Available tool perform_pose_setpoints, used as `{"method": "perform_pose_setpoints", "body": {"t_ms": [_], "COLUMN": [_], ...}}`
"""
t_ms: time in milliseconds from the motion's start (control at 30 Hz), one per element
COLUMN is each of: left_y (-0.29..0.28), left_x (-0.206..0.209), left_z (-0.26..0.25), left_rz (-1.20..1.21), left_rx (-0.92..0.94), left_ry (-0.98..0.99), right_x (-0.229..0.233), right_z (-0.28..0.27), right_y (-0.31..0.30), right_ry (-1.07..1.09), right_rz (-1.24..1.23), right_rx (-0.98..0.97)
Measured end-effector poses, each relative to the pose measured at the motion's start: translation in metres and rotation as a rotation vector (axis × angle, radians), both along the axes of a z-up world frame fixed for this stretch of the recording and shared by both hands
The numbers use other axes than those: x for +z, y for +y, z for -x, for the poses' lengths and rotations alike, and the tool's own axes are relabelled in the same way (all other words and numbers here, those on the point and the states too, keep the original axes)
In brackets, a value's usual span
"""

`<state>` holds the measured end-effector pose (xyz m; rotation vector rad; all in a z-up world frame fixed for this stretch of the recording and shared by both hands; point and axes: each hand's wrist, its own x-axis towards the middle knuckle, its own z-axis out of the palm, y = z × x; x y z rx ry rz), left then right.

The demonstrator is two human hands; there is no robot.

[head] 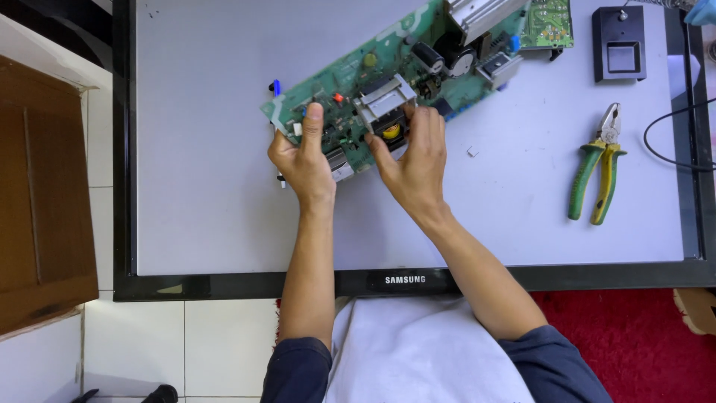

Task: The person works on a green circuit board placed on a white surface, using their hands to touch and manipulate various components. They flip the board over to inspect the back and then return to the front side to continue handling the electronic parts.

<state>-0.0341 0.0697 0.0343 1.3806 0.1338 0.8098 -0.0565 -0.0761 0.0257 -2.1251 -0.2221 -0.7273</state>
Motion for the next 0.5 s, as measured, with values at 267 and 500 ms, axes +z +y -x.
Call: {"method": "perform_pose_setpoints", "body": {"t_ms": [267,500], "left_y": [0.026,0.020], "left_x": [0.010,-0.050], "left_z": [-0.021,-0.035], "left_rz": [0.466,0.424], "left_rx": [-0.265,-0.338], "left_ry": [0.403,0.647], "right_x": [0.059,0.002], "right_z": [0.015,-0.002], "right_y": [0.005,-0.004], "right_ry": [0.084,0.366], "right_rz": [0.377,0.475], "right_rx": [-0.114,-0.171]}}
